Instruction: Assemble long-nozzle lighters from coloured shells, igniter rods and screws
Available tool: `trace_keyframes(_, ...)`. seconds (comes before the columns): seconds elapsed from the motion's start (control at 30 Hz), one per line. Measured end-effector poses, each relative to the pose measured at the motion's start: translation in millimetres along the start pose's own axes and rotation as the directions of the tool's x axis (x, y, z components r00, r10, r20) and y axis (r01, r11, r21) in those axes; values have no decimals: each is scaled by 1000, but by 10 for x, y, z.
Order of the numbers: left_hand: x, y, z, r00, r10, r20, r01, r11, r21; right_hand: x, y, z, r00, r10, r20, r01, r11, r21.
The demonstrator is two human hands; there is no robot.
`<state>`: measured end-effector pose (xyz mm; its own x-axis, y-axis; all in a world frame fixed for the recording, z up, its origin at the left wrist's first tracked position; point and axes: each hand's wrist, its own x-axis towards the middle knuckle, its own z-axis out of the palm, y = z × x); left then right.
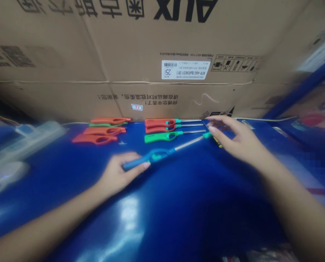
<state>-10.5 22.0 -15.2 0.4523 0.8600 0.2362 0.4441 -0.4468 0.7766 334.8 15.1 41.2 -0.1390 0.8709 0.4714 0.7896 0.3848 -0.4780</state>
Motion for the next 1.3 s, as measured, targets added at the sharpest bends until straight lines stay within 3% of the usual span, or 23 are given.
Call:
trace_keyframes(0.13,-1,-17,-13,999,-43,-11,43,999,-30,22,37,54,964,226,140,-254,937,238)
trace_keyframes(0.33,-24,-26,-23,999,-53,0,53,998,-42,43,-18,53,903,371,216,-429,755,496)
trace_keyframes(0.5,-22,-6,-24,1000,0,17,0,1000,-25,20,-81,125,891,339,301,-453,710,539)
trace_keyframes(0.63,-21,-3,-17,996,75,38,-74,997,-20,-27,-151,176,881,253,400,-432,775,461)
trace_keyframes(0.73,-20,3,-9,992,119,43,-119,993,-16,-47,-157,160,913,159,375,-310,870,385)
trace_keyframes(0.8,-20,8,0,989,138,44,-138,990,-10,-55,-137,149,950,24,312,-134,932,336)
trace_keyframes(0.87,-25,12,13,986,159,54,-160,987,3,-69,-121,161,952,-133,275,68,970,235)
trace_keyframes(0.97,-44,11,36,978,196,74,-199,979,32,-112,-142,243,908,-280,311,268,960,82)
trace_keyframes(1.13,-85,7,58,956,258,138,-271,960,78,-218,-242,460,807,-426,408,454,890,30)
trace_keyframes(1.3,-94,12,52,954,259,151,-275,957,91,-278,-254,570,772,-517,369,580,811,-76)
